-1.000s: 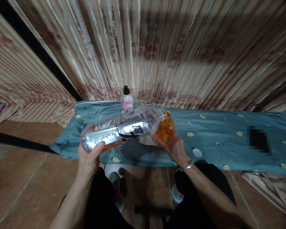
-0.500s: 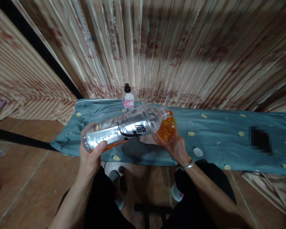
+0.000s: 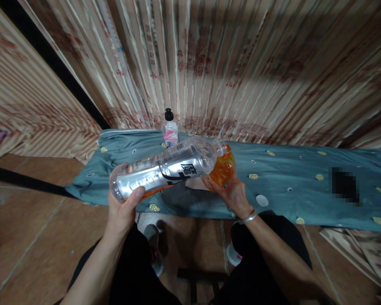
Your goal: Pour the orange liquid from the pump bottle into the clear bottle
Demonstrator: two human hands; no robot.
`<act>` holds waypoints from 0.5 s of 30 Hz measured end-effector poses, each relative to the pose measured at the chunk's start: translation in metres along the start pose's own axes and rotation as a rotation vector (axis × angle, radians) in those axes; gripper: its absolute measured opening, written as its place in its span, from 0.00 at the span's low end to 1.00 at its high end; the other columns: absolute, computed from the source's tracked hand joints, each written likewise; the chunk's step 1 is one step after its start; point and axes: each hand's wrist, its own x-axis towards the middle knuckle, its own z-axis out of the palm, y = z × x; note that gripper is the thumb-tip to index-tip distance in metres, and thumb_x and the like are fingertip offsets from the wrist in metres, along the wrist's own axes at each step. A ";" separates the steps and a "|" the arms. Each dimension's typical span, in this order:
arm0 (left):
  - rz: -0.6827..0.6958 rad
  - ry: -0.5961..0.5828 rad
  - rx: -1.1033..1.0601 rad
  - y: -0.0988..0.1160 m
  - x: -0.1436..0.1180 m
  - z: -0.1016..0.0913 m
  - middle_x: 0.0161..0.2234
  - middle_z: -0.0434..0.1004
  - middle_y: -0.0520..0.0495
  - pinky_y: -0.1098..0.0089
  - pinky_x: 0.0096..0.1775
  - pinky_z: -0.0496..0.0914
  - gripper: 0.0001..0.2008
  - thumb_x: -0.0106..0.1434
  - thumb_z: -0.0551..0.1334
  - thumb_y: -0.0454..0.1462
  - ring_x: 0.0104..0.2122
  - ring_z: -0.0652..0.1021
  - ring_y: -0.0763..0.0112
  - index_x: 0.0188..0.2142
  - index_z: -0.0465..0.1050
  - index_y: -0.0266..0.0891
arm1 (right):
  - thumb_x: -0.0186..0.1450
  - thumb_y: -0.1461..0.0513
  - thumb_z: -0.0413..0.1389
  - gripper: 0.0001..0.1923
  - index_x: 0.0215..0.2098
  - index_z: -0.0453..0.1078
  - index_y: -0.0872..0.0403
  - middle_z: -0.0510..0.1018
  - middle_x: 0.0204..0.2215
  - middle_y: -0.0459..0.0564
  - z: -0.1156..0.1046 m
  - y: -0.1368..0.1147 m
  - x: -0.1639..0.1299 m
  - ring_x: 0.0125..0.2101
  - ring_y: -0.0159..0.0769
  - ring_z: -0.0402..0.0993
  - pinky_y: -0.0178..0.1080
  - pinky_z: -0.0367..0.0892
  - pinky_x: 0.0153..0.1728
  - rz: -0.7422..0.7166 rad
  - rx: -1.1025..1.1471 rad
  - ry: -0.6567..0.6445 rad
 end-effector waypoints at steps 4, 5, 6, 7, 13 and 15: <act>-0.045 0.008 -0.043 -0.001 -0.001 0.001 0.50 0.81 0.42 0.53 0.56 0.76 0.45 0.45 0.79 0.58 0.49 0.82 0.51 0.58 0.74 0.42 | 0.62 0.30 0.59 0.56 0.70 0.63 0.63 0.86 0.49 0.67 -0.003 -0.002 0.001 0.42 0.61 0.87 0.54 0.83 0.40 0.008 0.011 -0.015; -0.051 0.011 -0.051 -0.001 -0.001 0.001 0.50 0.81 0.42 0.54 0.56 0.76 0.45 0.44 0.79 0.57 0.49 0.82 0.52 0.58 0.75 0.42 | 0.62 0.31 0.60 0.56 0.70 0.63 0.63 0.86 0.50 0.67 -0.004 -0.003 0.001 0.43 0.61 0.87 0.53 0.83 0.41 0.011 0.017 -0.016; -0.055 0.014 -0.063 0.000 -0.001 0.002 0.50 0.81 0.43 0.55 0.55 0.76 0.44 0.44 0.79 0.57 0.48 0.82 0.53 0.58 0.75 0.42 | 0.61 0.31 0.60 0.56 0.70 0.63 0.63 0.86 0.51 0.67 -0.004 -0.004 0.001 0.43 0.61 0.87 0.53 0.83 0.41 0.013 0.026 -0.015; -0.058 0.016 -0.078 0.000 -0.002 0.003 0.49 0.82 0.43 0.57 0.54 0.77 0.44 0.43 0.80 0.56 0.47 0.82 0.55 0.57 0.75 0.43 | 0.61 0.32 0.61 0.55 0.70 0.63 0.63 0.85 0.51 0.67 -0.005 -0.004 0.001 0.43 0.60 0.87 0.52 0.83 0.41 0.019 0.035 -0.012; -0.050 -0.012 -0.123 0.006 -0.003 0.009 0.49 0.83 0.44 0.59 0.49 0.79 0.45 0.42 0.80 0.56 0.46 0.83 0.55 0.58 0.75 0.45 | 0.59 0.34 0.64 0.50 0.65 0.68 0.61 0.87 0.45 0.66 -0.004 -0.003 0.003 0.39 0.58 0.88 0.50 0.83 0.38 0.038 0.041 0.016; -0.040 -0.018 -0.111 0.007 -0.003 0.010 0.49 0.84 0.44 0.58 0.50 0.79 0.44 0.43 0.80 0.56 0.47 0.83 0.54 0.58 0.74 0.46 | 0.59 0.35 0.65 0.49 0.65 0.68 0.59 0.87 0.45 0.63 -0.004 -0.001 0.004 0.39 0.56 0.88 0.50 0.83 0.38 0.028 0.045 0.017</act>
